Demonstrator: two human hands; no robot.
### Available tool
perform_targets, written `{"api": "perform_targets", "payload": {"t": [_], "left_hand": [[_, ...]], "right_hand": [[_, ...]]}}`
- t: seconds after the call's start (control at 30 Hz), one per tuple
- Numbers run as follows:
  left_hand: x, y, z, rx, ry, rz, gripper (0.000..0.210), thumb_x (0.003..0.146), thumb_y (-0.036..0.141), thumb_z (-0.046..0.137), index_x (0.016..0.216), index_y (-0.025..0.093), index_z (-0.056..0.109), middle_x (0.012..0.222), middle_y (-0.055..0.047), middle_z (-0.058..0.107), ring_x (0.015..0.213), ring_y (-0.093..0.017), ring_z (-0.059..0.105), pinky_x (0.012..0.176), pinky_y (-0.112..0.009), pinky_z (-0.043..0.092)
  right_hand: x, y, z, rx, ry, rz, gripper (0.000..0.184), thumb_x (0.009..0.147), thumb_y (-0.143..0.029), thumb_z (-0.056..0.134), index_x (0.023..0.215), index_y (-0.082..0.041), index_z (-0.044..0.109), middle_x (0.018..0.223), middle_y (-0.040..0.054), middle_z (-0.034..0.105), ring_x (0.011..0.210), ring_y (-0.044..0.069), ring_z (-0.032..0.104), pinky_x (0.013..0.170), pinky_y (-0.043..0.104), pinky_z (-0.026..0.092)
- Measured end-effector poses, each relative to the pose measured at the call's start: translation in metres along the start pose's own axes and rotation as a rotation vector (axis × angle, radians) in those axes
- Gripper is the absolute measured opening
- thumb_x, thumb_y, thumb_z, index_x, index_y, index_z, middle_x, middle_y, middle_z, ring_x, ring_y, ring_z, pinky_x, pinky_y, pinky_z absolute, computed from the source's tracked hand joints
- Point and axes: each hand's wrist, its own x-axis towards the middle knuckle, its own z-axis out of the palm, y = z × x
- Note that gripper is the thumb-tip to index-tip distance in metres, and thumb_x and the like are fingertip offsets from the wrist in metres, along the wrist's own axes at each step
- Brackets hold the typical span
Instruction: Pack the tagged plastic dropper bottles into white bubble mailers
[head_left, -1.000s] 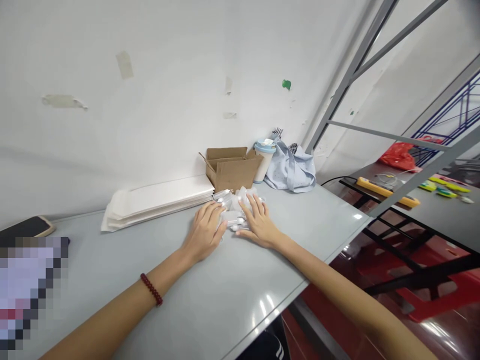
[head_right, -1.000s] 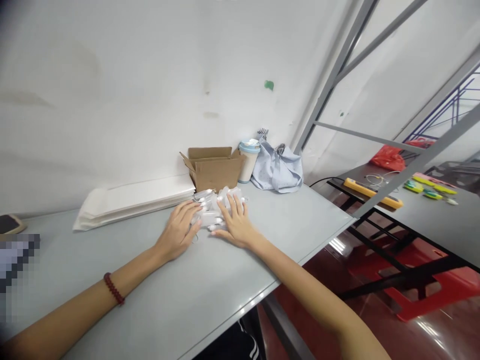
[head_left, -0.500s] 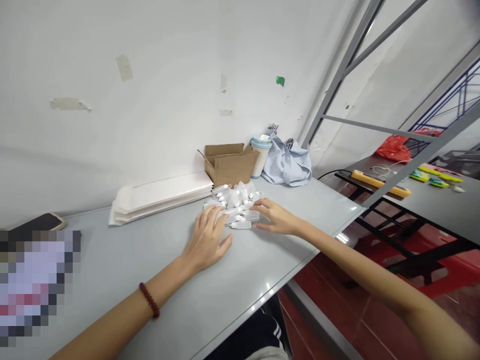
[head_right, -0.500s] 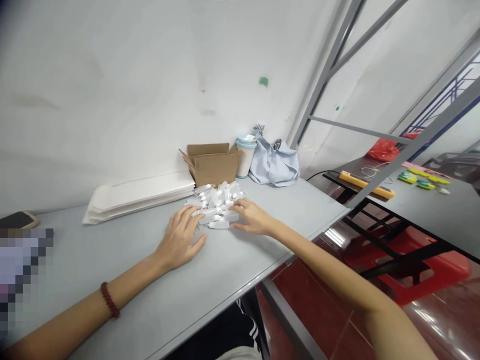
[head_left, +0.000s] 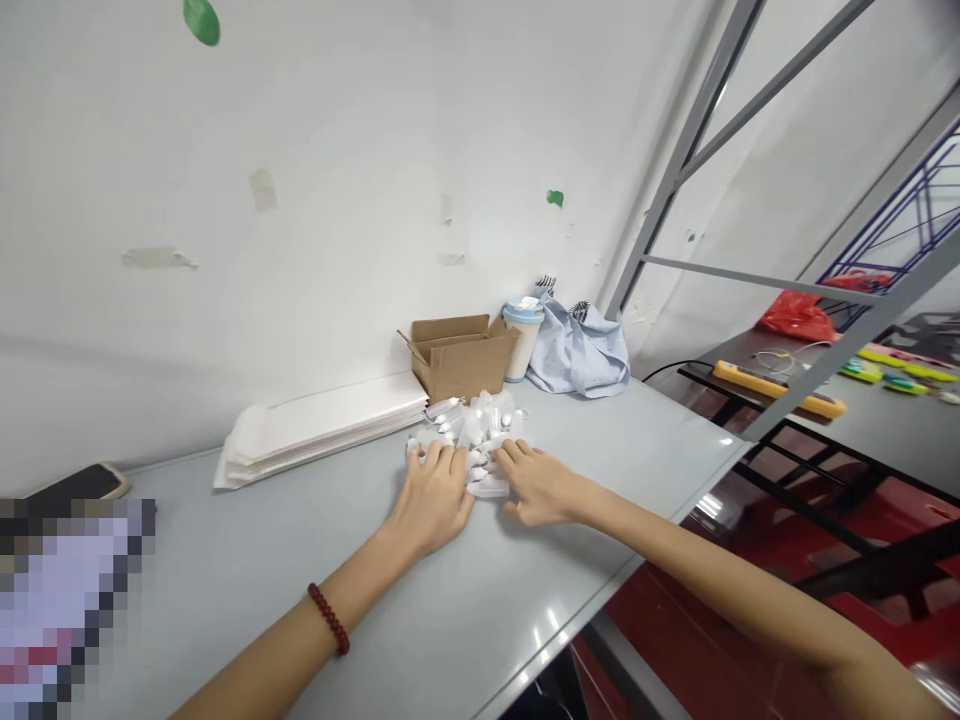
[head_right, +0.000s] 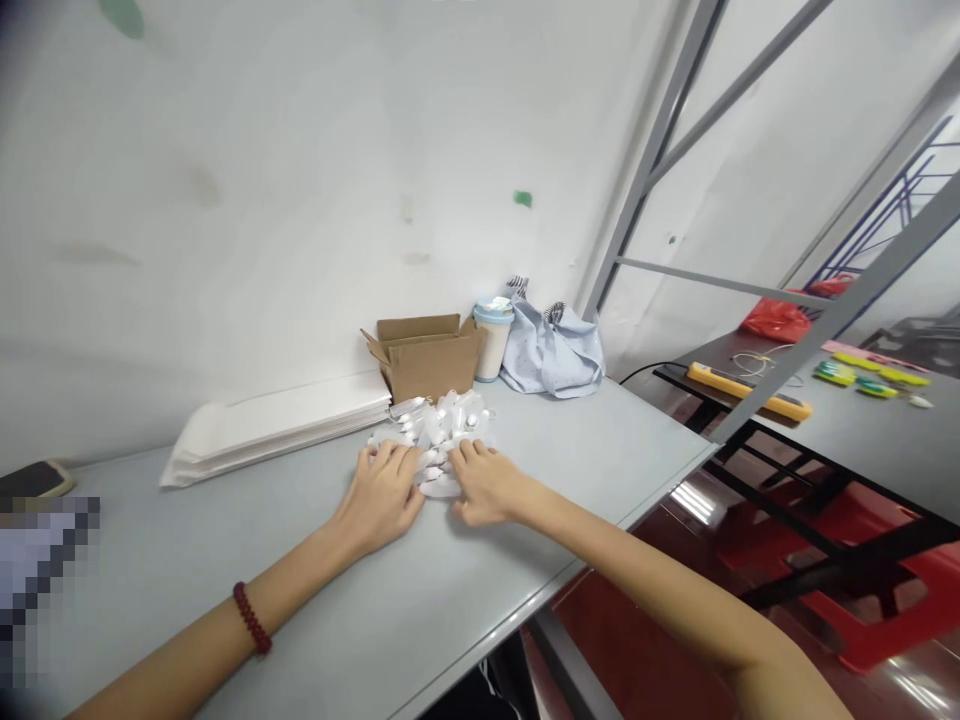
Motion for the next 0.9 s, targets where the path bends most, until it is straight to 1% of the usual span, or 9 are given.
{"api": "perform_targets", "payload": {"t": [0.13,0.27,0.33,0.47,0.63,0.7,0.77,0.83,0.9], "left_hand": [[0.005,0.004,-0.01,-0.005,-0.097,-0.05,0.019,0.076,0.015,0.046,0.089,0.011,0.06,0.085,-0.018,0.065,0.091,-0.036,0.055,0.079,-0.051,0.039],[0.01,0.005,-0.019,-0.059,-0.185,-0.066,0.009,0.073,0.017,0.051,0.072,0.017,0.06,0.072,-0.013,0.066,0.084,-0.035,0.06,0.079,-0.05,0.041],[0.01,0.005,-0.021,-0.094,-0.206,-0.1,0.011,0.075,0.021,0.05,0.068,0.019,0.059,0.069,-0.011,0.066,0.082,-0.034,0.061,0.078,-0.048,0.043],[0.007,-0.001,-0.025,-0.172,-0.197,-0.221,0.017,0.078,0.025,0.045,0.066,0.02,0.054,0.068,-0.011,0.063,0.075,-0.032,0.062,0.069,-0.043,0.044],[0.005,-0.012,-0.035,-0.338,-0.168,-0.42,0.021,0.079,0.029,0.039,0.06,0.023,0.041,0.057,-0.002,0.054,0.053,-0.022,0.054,0.051,-0.03,0.036],[0.002,-0.016,-0.042,-0.42,-0.147,-0.493,0.023,0.08,0.031,0.038,0.059,0.023,0.038,0.055,0.001,0.052,0.051,-0.018,0.052,0.049,-0.027,0.035],[-0.002,-0.019,-0.048,-0.489,-0.128,-0.551,0.024,0.08,0.032,0.038,0.059,0.022,0.037,0.056,0.003,0.05,0.052,-0.015,0.05,0.049,-0.025,0.034],[-0.008,-0.021,-0.053,-0.533,-0.12,-0.594,0.026,0.081,0.035,0.038,0.059,0.021,0.039,0.055,0.004,0.047,0.05,-0.014,0.046,0.048,-0.023,0.033],[-0.016,-0.021,-0.056,-0.58,-0.115,-0.629,0.031,0.083,0.042,0.038,0.06,0.021,0.042,0.053,0.005,0.044,0.047,-0.013,0.042,0.046,-0.023,0.032]], "right_hand": [[0.0,0.002,0.005,0.013,-0.042,0.016,0.036,0.074,-0.021,0.053,0.108,-0.009,0.05,0.107,0.017,0.058,0.092,0.028,0.058,0.076,0.038,0.047],[-0.002,0.008,0.01,0.031,-0.07,0.035,0.025,0.079,-0.017,0.048,0.104,-0.013,0.049,0.099,0.0137,0.063,0.082,0.025,0.062,0.067,0.033,0.046],[-0.004,0.012,0.011,0.041,-0.066,0.059,0.021,0.08,-0.017,0.048,0.101,-0.014,0.049,0.094,0.0127,0.065,0.076,0.025,0.064,0.061,0.031,0.043],[-0.009,0.026,0.01,0.075,-0.01,0.147,0.018,0.08,-0.016,0.049,0.098,-0.015,0.049,0.087,0.0129,0.067,0.072,0.027,0.064,0.058,0.03,0.039],[-0.013,0.023,0.004,0.176,0.133,0.227,0.022,0.085,-0.016,0.041,0.106,-0.017,0.041,0.097,0.0103,0.064,0.083,0.022,0.062,0.067,0.028,0.042],[-0.014,0.009,0.004,0.221,0.174,0.201,0.019,0.084,-0.018,0.042,0.104,-0.018,0.039,0.097,0.0085,0.061,0.085,0.02,0.06,0.07,0.028,0.043],[-0.013,-0.007,0.006,0.257,0.2,0.077,0.02,0.079,-0.02,0.049,0.097,-0.018,0.042,0.099,0.0102,0.058,0.086,0.021,0.057,0.068,0.029,0.044],[-0.012,-0.021,0.01,0.196,0.139,-0.034,0.019,0.074,-0.016,0.05,0.092,-0.018,0.044,0.102,0.012,0.055,0.09,0.023,0.053,0.068,0.031,0.044],[-0.011,-0.028,0.014,0.137,0.062,-0.074,0.022,0.07,-0.011,0.048,0.091,-0.018,0.045,0.102,0.0126,0.054,0.089,0.024,0.052,0.066,0.032,0.044]]}}
